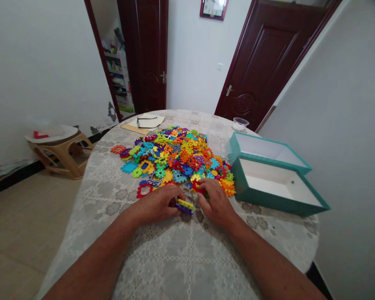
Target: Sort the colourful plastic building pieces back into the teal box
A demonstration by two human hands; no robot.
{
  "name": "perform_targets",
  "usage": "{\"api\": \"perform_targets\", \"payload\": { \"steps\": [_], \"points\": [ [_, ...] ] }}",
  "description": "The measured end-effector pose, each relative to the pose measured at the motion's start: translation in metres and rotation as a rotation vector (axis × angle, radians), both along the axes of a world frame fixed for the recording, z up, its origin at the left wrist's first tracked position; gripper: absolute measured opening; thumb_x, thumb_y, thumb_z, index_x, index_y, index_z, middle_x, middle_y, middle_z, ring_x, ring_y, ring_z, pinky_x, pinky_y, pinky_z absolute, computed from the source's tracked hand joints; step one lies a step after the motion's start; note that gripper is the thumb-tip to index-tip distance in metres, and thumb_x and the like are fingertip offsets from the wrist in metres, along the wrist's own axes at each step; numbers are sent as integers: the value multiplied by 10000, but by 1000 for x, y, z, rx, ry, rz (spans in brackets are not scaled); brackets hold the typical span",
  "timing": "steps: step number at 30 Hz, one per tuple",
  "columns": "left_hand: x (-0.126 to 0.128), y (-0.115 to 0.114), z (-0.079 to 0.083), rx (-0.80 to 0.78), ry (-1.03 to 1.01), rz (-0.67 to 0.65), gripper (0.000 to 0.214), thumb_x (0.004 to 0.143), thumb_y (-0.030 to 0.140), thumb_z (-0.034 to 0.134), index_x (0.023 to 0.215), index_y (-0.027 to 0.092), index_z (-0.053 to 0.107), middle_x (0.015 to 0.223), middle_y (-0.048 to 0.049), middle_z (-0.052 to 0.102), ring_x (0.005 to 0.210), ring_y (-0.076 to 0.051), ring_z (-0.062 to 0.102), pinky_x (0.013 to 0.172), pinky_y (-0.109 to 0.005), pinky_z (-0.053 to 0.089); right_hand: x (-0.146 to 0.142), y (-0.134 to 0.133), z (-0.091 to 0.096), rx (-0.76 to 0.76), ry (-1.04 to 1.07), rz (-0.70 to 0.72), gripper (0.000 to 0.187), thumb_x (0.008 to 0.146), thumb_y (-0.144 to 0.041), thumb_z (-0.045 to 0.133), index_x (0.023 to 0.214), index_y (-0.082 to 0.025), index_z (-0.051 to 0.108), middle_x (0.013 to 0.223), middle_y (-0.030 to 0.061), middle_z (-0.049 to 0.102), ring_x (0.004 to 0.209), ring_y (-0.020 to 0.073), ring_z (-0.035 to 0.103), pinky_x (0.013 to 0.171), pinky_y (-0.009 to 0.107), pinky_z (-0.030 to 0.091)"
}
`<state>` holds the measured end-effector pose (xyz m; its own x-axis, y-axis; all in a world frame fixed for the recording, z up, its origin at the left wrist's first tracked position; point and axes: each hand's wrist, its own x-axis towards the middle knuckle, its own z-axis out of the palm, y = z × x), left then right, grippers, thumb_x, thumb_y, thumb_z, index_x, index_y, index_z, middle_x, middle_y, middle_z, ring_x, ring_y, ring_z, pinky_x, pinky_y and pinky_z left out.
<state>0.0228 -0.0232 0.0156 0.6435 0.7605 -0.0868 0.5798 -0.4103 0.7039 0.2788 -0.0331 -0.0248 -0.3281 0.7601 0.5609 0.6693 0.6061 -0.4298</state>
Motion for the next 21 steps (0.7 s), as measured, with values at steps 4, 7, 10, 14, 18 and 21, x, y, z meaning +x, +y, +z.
{"api": "perform_targets", "payload": {
  "steps": [4,7,10,14,18,21],
  "points": [
    [1,-2,3,24,3,14,219,822,213,645,1033,252,684,942,-2,694,844,-181,602,748,-284,405,0,-2,4,-51,130,-49,150,979,-191,532,1072,-223,645,1131,101,703,1100,248,643,1003,408,507],
    [2,-3,3,26,-17,37,264,812,198,636,1065,252,685,958,-7,715,847,-186,628,743,-283,420,-2,-4,8,-165,165,-104,145,1016,-260,525,1063,-221,656,1002,64,714,937,217,667,860,349,521],
    [2,-3,0,30,-35,65,453,812,200,647,1262,257,655,1011,-21,739,855,-194,658,760,-289,447,-4,-8,10,-252,148,-86,163,1022,-304,550,1027,-215,687,887,37,720,791,191,654,740,313,497],
    [0,-1,-7,40,-25,84,663,822,202,649,1475,262,552,1010,-25,755,880,-207,681,774,-295,465,-8,-12,9,-264,110,30,161,1015,-288,585,1039,-217,728,934,51,752,848,200,677,786,323,502],
    [1,0,-8,100,-5,49,529,827,184,642,1348,274,662,1034,-23,747,951,-215,678,827,-296,483,-12,-15,9,-314,98,122,210,1055,-291,542,1091,-231,741,992,49,759,923,201,697,845,329,507],
    [3,0,-5,161,-16,10,402,837,161,633,1214,264,726,1103,-40,730,1066,-228,661,917,-307,490,-13,-18,13,-339,102,194,282,1089,-293,466,1164,-231,730,1072,62,759,995,200,699,897,334,516]
  ]
}}
